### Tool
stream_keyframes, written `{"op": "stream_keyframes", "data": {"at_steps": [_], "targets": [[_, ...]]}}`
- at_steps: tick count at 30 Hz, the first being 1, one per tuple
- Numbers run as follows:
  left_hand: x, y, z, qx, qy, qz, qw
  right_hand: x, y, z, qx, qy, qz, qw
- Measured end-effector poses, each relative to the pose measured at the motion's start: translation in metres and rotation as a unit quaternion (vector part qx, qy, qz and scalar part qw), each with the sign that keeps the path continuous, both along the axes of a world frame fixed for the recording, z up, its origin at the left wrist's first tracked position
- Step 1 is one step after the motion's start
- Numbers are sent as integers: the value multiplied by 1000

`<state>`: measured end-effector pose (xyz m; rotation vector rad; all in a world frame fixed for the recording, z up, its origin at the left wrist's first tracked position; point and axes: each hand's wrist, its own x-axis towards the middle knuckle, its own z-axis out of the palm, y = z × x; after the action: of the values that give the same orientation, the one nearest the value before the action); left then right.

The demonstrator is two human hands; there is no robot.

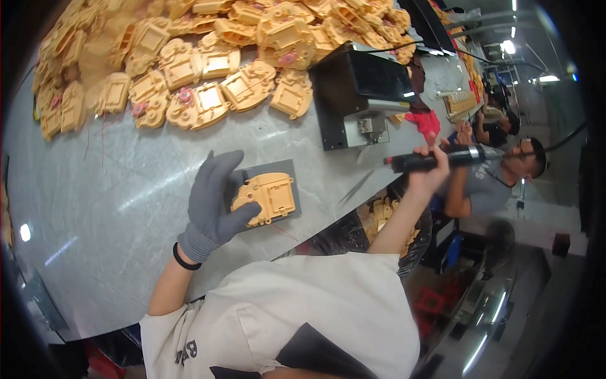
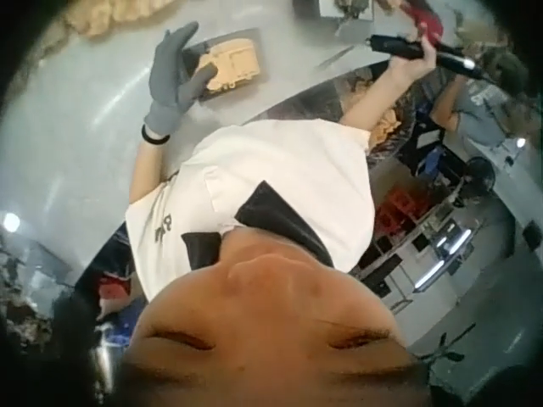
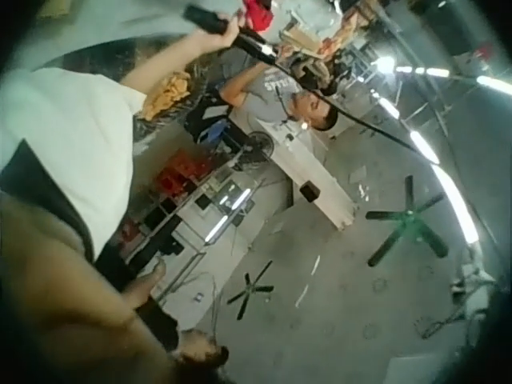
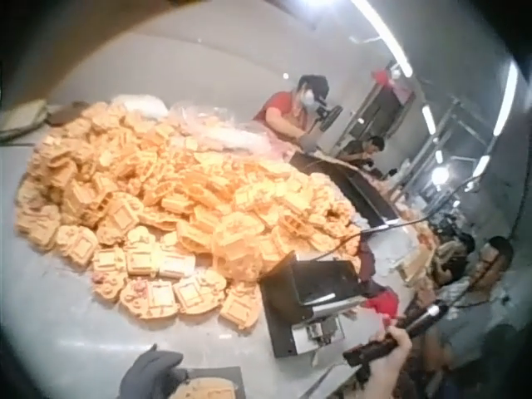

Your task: The person assembles small yellow toy car parts into complete toy cars using an electric screwdriver.

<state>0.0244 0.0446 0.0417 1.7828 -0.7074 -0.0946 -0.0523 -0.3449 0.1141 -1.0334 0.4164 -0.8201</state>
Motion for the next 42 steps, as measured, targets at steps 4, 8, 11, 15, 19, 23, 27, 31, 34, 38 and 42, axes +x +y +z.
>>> {"op": "stream_keyframes", "data": {"at_steps": [4, 8, 11, 15, 19, 23, 27, 31, 34, 38, 42], "targets": [[19, -13, 25, -6, -30, -18, 999, 6, -24, -25, 83, 53, 116, 988], [14, -9, 26, -24, 13, -36, 999, 15, -14, -36, 74, 125, 116, 983], [6, 2, 24, -23, 45, -32, 998, 16, 3, -38, 34, 169, 148, 974], [3, 19, 19, -4, 56, -18, 998, 13, 16, -49, 53, 141, 114, 982], [-1, 31, 14, -16, 76, 7, 997, 7, 30, -47, 70, 124, 98, 985], [-8, 40, 13, 16, 18, 40, 999, 2, 41, -30, 90, 37, 80, 992], [-20, 36, 29, 72, -122, 15, 990, -9, 100, 5, 171, -153, 214, 950], [-24, 15, 44, 91, -172, -43, 980, 9, 163, 14, 213, -220, 376, 875], [-32, 14, 39, 86, -176, -54, 979, 22, 185, 9, 241, -236, 424, 841], [-41, 20, 40, 60, -191, -32, 979, 29, 198, 5, 249, -237, 462, 818], [-43, 21, 36, 67, -213, -26, 974, 29, 204, 4, 245, -229, 463, 820]]}}
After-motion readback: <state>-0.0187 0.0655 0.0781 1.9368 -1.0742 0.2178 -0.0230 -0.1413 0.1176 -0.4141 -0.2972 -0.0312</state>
